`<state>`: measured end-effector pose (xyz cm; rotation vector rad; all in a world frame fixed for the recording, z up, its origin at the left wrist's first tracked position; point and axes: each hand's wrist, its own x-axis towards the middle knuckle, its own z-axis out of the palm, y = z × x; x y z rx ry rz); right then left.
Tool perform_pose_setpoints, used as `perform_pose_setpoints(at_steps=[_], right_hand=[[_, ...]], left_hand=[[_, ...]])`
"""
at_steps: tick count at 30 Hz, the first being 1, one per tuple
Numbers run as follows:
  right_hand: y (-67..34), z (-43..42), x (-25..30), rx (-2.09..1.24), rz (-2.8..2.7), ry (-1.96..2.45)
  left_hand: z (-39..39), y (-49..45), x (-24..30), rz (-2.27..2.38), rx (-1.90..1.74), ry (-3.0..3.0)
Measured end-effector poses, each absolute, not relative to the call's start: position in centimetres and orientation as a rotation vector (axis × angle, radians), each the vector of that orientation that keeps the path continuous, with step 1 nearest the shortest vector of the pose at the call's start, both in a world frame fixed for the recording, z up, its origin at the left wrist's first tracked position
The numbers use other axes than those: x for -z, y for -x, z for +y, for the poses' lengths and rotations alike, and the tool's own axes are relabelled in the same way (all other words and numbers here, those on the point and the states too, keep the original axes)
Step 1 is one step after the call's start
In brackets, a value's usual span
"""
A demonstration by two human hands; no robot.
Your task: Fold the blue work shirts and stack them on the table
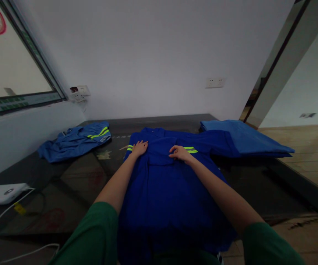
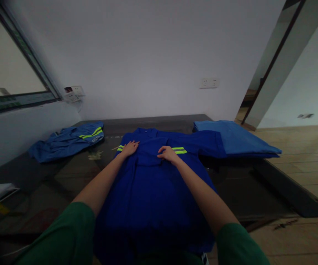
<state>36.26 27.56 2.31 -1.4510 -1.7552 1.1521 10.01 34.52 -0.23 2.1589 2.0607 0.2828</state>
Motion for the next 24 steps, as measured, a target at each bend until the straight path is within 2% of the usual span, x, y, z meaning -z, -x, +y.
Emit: perform_pose_setpoints(at_steps=[5, 24], right_hand=[[-36.3, 26.3, -2.7, -1.184, -1.859, 1.428], [-36.0, 24.5, -3.4, -1.502, -1.866, 1.318]], left_hand=[[35.0, -9.6, 0.8, 2.033, -0.197, -2.139], [35.6, -8.1, 1.3, 2.012, -0.33, -2.124]])
